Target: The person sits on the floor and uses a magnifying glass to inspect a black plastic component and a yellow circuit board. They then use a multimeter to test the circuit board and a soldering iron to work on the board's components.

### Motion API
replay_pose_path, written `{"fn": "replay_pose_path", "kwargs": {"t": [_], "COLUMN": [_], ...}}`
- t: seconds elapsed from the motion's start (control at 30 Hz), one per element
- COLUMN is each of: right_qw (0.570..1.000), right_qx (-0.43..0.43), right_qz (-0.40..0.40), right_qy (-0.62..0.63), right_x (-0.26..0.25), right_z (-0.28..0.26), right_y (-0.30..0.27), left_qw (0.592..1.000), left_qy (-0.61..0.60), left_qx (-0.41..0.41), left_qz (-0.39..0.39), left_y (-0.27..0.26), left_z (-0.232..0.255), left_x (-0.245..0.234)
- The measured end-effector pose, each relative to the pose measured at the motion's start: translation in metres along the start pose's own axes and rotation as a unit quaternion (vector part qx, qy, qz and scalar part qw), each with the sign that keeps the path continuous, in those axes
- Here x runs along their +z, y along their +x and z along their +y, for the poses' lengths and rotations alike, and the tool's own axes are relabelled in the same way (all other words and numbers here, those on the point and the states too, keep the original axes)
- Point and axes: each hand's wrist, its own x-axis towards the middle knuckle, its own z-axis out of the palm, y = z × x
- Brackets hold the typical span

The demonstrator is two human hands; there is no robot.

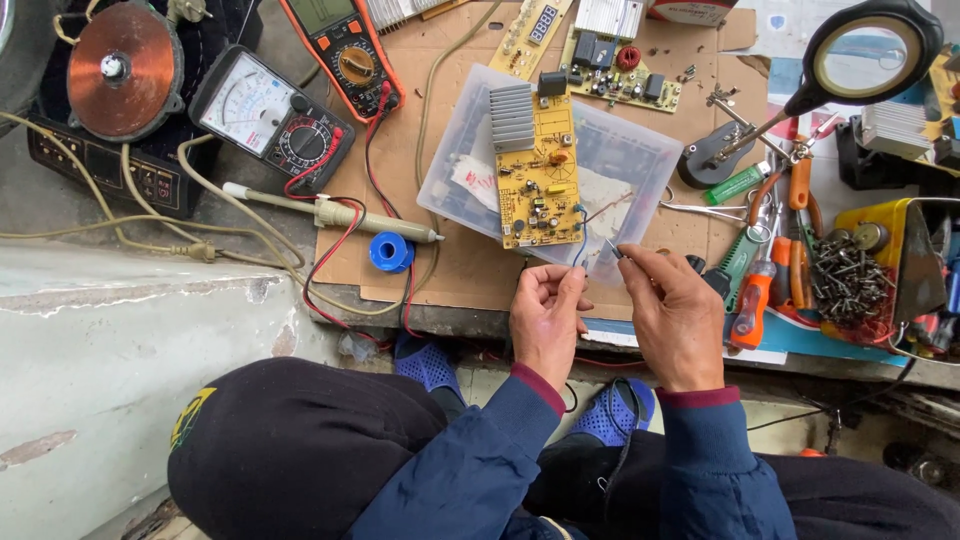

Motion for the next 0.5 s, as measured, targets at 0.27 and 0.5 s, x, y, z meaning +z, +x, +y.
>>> {"fn": "replay_pose_path", "kwargs": {"t": [0.27,0.5], "right_qw": [0.999,0.999], "right_qx": [-0.003,0.004], "right_qz": [-0.025,-0.019], "right_qy": [-0.034,-0.038], "right_x": [-0.001,0.002], "right_z": [0.012,0.009], "right_y": [0.001,-0.008], "left_qw": [1.0,1.0], "left_qy": [0.018,0.013], "left_qx": [0.006,0.002], "left_qz": [-0.006,-0.009], "left_y": [0.004,0.004], "left_z": [0.0,0.006], "left_x": [-0.001,-0.001]}}
